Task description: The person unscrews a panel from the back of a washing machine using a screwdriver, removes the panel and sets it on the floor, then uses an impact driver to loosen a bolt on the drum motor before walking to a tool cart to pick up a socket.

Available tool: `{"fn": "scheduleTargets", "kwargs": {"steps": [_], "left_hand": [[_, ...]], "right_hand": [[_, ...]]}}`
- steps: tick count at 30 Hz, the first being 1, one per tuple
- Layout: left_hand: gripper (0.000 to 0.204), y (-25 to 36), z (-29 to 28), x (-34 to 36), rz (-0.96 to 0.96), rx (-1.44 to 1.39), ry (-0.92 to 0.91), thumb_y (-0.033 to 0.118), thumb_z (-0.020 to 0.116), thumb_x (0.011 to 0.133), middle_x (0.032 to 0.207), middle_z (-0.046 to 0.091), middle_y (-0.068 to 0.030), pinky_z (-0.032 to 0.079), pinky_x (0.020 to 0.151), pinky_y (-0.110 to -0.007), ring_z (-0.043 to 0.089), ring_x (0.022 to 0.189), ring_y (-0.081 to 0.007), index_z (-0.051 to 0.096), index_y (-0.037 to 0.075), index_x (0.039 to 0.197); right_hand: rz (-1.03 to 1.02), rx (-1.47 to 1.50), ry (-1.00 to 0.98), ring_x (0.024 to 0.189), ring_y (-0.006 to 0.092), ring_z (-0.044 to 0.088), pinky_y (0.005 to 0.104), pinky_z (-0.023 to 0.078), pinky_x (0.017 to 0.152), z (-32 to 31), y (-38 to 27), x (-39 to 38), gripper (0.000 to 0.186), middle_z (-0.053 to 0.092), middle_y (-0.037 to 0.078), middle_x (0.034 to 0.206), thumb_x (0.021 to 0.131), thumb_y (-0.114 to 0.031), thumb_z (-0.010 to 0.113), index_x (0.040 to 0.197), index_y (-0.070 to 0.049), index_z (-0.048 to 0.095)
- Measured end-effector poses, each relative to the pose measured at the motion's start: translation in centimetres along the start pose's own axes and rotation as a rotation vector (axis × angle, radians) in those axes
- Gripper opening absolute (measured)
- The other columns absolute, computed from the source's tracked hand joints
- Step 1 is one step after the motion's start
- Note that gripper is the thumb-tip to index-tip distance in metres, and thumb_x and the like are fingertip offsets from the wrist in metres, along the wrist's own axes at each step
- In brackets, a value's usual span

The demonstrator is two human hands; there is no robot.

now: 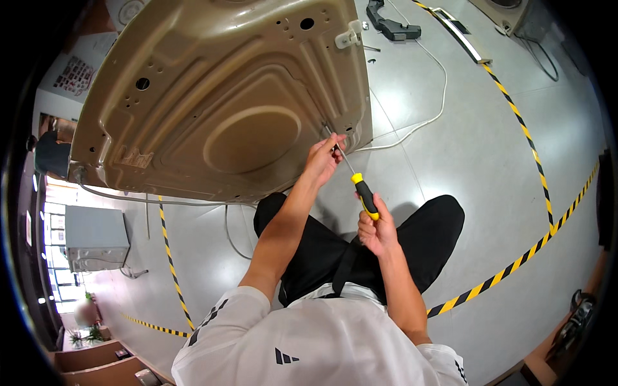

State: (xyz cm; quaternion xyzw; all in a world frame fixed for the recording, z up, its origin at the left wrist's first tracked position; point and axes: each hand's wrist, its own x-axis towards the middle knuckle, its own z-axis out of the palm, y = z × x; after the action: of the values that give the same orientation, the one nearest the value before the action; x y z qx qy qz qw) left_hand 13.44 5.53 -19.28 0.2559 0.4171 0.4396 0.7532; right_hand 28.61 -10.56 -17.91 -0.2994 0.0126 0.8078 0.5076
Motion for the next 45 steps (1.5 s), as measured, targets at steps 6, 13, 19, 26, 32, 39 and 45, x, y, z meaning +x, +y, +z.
{"fn": "scheduleTargets", "kwargs": {"steps": [6,13,19,26,32,39,45], "left_hand": [[0.028,-0.1,-0.5,-0.1,0.005,0.213,0.065,0.025,0.056,0.090,0.075,0.053,-0.0023,0.041,0.056,-0.022,0.046,0.063,-0.0071,0.055,-0.002,0.099],[0.027,-0.4,-0.8,0.0,0.038,0.067,0.033,0.026,0.057,0.090,0.074,0.054,-0.0024,0.041,0.056,-0.023,0.047,0.062,-0.0083,0.056,-0.001,0.093],[0.027,-0.3,-0.5,-0.8,-0.002,0.136,0.040,0.026,0.056,0.090,0.077,0.055,-0.0032,0.043,0.058,-0.022,0.048,0.064,-0.0082,0.056,0.000,0.097],[0.028,-0.8,-1.0,-0.8,0.046,0.075,0.004,0.029,0.061,0.087,0.077,0.056,-0.0029,0.044,0.060,-0.022,0.049,0.064,-0.0080,0.058,0.002,0.091],[0.026,-0.3,-0.3,-1.0,0.035,0.163,0.057,0.025,0.059,0.088,0.078,0.057,-0.0037,0.045,0.059,-0.022,0.049,0.063,-0.0080,0.058,0.000,0.093],[0.026,-0.5,-0.8,-0.6,0.041,0.116,0.067,0.024,0.057,0.089,0.081,0.058,-0.0058,0.044,0.056,-0.023,0.049,0.063,-0.0081,0.058,-0.002,0.094],[0.025,-0.7,-0.4,-0.6,0.036,0.097,0.062,0.023,0.059,0.088,0.076,0.058,-0.0044,0.045,0.057,-0.022,0.050,0.062,-0.0083,0.058,-0.001,0.093]], "right_hand": [[-0.654,-0.899,0.281,0.055,0.0179,0.054,0.0307,0.044,0.051,0.4,1.2,0.8,0.044,0.058,0.010,0.072,0.086,-0.024,0.060,0.125,-0.007,0.047],[0.064,0.140,-0.114,0.058,0.0178,0.060,0.0297,0.048,0.051,-1.3,0.7,-0.3,0.049,0.064,0.016,0.083,0.089,-0.045,0.051,0.116,-0.005,0.051],[-0.455,-0.787,0.270,0.056,0.0115,0.055,0.0231,0.045,0.047,0.2,2.2,-0.1,0.039,0.057,0.005,0.076,0.086,-0.026,0.061,0.116,-0.003,0.050],[-0.119,-0.097,0.069,0.058,0.0146,0.057,0.0250,0.049,0.047,0.5,0.4,-0.9,0.048,0.057,0.011,0.081,0.093,-0.031,0.047,0.131,-0.006,0.034],[-0.518,-0.680,0.271,0.064,0.0100,0.053,0.0215,0.043,0.054,0.3,1.5,-0.1,0.053,0.051,0.003,0.078,0.082,-0.015,0.065,0.127,-0.003,0.040],[-0.060,-0.011,0.076,0.058,0.0144,0.056,0.0243,0.045,0.047,1.5,-0.6,-1.5,0.050,0.058,0.010,0.086,0.087,-0.026,0.059,0.127,-0.005,0.040],[-0.579,-0.780,0.246,0.062,0.0179,0.059,0.0261,0.046,0.048,-0.5,1.1,0.6,0.048,0.059,0.014,0.098,0.085,-0.018,0.061,0.128,-0.005,0.041]]}}
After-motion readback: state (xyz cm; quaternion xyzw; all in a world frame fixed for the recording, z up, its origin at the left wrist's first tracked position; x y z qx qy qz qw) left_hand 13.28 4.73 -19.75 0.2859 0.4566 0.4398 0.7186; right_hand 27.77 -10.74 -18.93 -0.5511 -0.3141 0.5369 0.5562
